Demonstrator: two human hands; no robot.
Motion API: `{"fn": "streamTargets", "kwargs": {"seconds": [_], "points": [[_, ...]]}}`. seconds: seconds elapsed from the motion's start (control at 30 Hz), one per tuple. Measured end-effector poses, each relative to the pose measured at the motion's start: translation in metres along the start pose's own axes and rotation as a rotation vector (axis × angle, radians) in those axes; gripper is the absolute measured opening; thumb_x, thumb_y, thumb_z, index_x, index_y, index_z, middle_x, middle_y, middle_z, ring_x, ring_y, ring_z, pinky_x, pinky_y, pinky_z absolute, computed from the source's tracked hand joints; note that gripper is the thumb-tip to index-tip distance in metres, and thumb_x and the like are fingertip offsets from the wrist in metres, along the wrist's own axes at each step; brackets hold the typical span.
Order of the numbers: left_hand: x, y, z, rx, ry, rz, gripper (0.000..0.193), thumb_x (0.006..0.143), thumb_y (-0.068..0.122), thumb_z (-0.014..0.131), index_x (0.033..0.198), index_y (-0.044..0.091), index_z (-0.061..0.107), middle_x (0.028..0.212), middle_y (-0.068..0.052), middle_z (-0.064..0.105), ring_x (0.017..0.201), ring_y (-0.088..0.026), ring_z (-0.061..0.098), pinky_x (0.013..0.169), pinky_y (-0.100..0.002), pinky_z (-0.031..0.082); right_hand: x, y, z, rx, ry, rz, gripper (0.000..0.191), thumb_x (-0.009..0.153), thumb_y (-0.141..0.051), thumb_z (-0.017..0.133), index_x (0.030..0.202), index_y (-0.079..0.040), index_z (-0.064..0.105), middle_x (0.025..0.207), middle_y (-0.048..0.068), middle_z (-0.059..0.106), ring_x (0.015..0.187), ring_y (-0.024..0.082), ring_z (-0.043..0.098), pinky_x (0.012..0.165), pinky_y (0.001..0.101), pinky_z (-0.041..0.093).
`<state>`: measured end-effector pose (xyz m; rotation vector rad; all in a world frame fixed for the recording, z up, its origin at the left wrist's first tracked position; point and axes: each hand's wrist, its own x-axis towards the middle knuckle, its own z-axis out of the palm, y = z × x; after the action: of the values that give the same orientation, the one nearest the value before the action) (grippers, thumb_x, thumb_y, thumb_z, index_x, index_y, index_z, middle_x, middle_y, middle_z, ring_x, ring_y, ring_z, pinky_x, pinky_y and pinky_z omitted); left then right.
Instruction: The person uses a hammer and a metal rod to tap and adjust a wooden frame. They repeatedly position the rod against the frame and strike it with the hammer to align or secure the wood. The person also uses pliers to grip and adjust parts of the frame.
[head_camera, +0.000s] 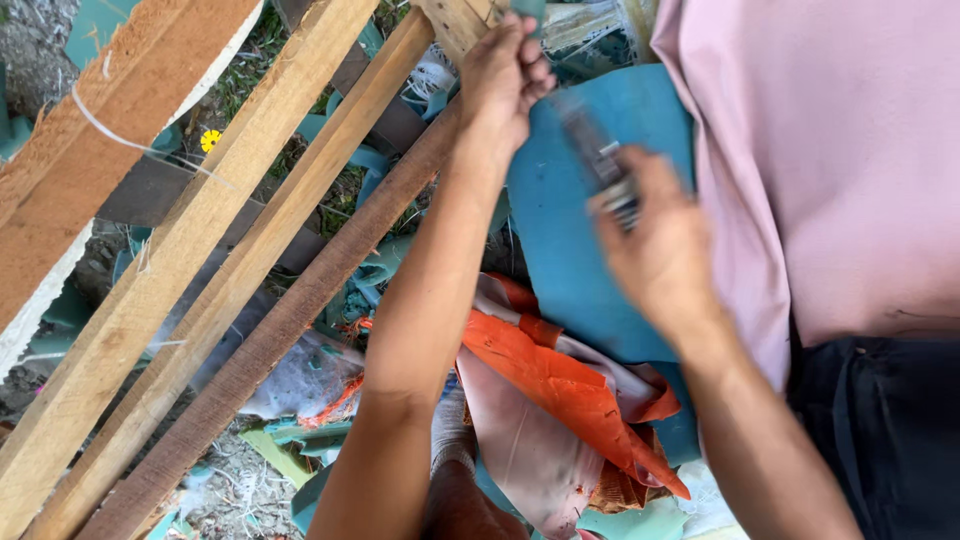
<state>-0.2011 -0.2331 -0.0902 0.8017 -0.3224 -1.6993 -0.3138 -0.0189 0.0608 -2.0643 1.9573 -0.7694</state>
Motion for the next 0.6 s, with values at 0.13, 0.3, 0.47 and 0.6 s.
{"fn": "streamTargets", "kwargs": {"seconds": [0.13,0.3,0.47,0.6], "points": [[-0.012,0.04,-0.037,-0.189,0.022,0.171,0.025,0.108,0.028,0.058,0.104,0.005,0.064,0.067,0.003,0.048,0.048,-0.008,0.042,0.039,-0.027,0.035,0.001,-0.036,0.014,0.302,-0.213,0.177,0.042,0.093,-0.009,0.074,0.13,-0.001,0.056,0.091,0.016,0.073,0.081,0.03,0.073,0.071,0.0403,0.058],[-0.072,0.064,-0.075,0.017,-0.089,0.138,0.031,0.107,0.037,0.055,0.108,0.006,0.064,0.068,0.003,0.047,0.047,-0.006,0.038,0.038,-0.024,0.029,0.055,-0.019,0.006,1.051,-0.353,0.394,0.035,0.102,-0.005,0.055,0.136,-0.003,0.053,0.107,0.018,0.071,0.089,0.025,0.071,0.079,0.0363,0.063],[-0.109,0.059,-0.061,0.325,-0.135,0.018,0.035,0.108,0.038,0.054,0.116,0.006,0.065,0.067,0.005,0.045,0.048,-0.003,0.036,0.038,-0.02,0.028,0.128,-0.002,0.007,0.884,-0.781,0.471,0.046,0.096,-0.007,0.053,0.142,-0.006,0.053,0.117,0.02,0.073,0.103,0.027,0.076,0.088,0.0353,0.063],[-0.141,0.017,-0.043,0.481,-0.167,-0.058,0.034,0.106,0.036,0.053,0.126,0.01,0.064,0.07,0.008,0.048,0.051,-0.002,0.039,0.038,-0.019,0.031,0.153,0.003,0.023,0.711,-0.837,0.612,0.042,0.096,-0.01,0.053,0.138,-0.007,0.057,0.117,0.021,0.073,0.104,0.03,0.075,0.088,0.0386,0.062]]}}
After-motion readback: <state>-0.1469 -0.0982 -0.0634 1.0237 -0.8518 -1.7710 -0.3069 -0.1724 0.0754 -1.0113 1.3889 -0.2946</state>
